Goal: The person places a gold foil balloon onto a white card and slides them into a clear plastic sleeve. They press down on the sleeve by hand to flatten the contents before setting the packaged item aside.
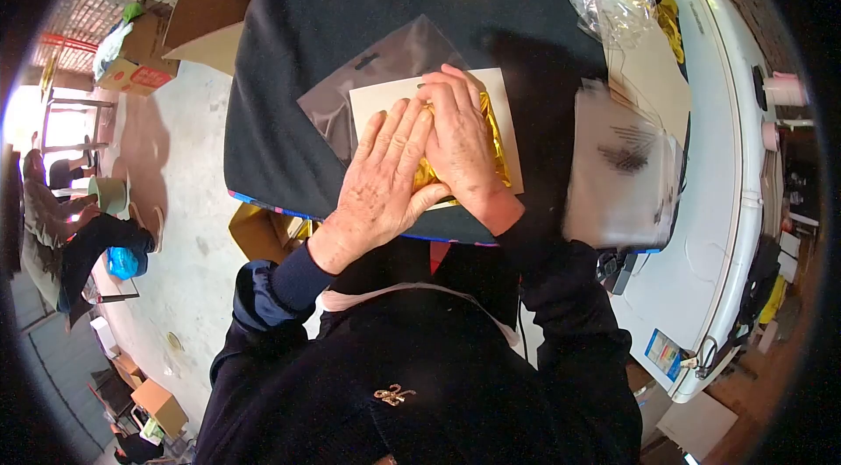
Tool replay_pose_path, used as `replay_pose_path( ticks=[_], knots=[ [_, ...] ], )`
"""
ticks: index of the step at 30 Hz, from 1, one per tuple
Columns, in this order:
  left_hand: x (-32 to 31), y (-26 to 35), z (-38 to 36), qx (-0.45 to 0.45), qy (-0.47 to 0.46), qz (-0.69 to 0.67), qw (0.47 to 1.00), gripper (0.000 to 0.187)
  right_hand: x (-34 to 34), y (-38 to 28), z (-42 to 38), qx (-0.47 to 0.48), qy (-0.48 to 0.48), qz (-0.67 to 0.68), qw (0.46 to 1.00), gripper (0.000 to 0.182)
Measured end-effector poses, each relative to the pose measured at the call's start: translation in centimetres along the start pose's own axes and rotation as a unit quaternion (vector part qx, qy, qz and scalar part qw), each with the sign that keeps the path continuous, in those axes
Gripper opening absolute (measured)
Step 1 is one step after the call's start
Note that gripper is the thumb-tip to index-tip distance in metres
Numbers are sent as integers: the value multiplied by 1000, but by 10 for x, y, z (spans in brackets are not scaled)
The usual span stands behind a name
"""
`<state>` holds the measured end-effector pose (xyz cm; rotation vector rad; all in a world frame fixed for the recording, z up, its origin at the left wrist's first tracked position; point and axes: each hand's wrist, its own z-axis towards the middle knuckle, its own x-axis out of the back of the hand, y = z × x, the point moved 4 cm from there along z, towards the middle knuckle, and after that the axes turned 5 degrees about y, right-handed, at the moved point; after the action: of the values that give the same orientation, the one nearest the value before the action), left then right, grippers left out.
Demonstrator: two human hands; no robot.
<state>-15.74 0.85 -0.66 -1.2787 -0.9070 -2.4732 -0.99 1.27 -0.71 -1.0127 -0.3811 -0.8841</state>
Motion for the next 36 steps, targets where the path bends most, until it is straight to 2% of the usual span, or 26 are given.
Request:
replay_pose_path(
  ticks=[5, 9, 12, 19, 20, 23, 24, 27, 28, 31, 34, 36],
  knots=[
    [-7, 0, -2, 19, -55, 59, 997, 89, 5, 3, -1, -30, 2, 29, 999, 37],
    [-6, 0, -2, 16, -81, 95, 992, 86, 10, 15, -3, -50, 47, 89, 994, 42],
    [-9, -1, -3, 14, -73, 92, 993, 83, 13, 17, -4, -81, 62, 118, 988, 50],
    [-7, 0, -2, 8, -70, 105, 992, 80, 25, 56, -8, -96, 90, 177, 975, 53],
    [-7, 0, -2, 4, -62, 102, 993, 81, 31, 59, -11, -86, 80, 139, 983, 52],
    [-6, 0, -4, -1, -44, 96, 994, 82, 46, 11, -5, 11, 40, 63, 997, 51],
    [-7, 0, -3, -1, -42, 95, 995, 82, 46, -1, -10, 62, -36, -2, 997, 52],
    [-10, -1, -4, -6, -31, 94, 995, 81, 27, -5, -41, 106, -153, -163, 969, 68],
    [-10, -2, -4, -8, -27, 94, 995, 81, 25, -3, -42, 116, -165, -214, 956, 83],
    [-6, -4, -5, -16, -23, 58, 998, 78, 26, -2, -44, 116, -156, -210, 958, 82],
    [12, -18, -2, -12, -9, -54, 998, 71, 26, -3, -43, 109, -152, -217, 958, 84],
    [33, -32, -2, 33, -6, -68, 997, 66, 27, -7, -42, 99, -158, -209, 960, 87]
  ],
)
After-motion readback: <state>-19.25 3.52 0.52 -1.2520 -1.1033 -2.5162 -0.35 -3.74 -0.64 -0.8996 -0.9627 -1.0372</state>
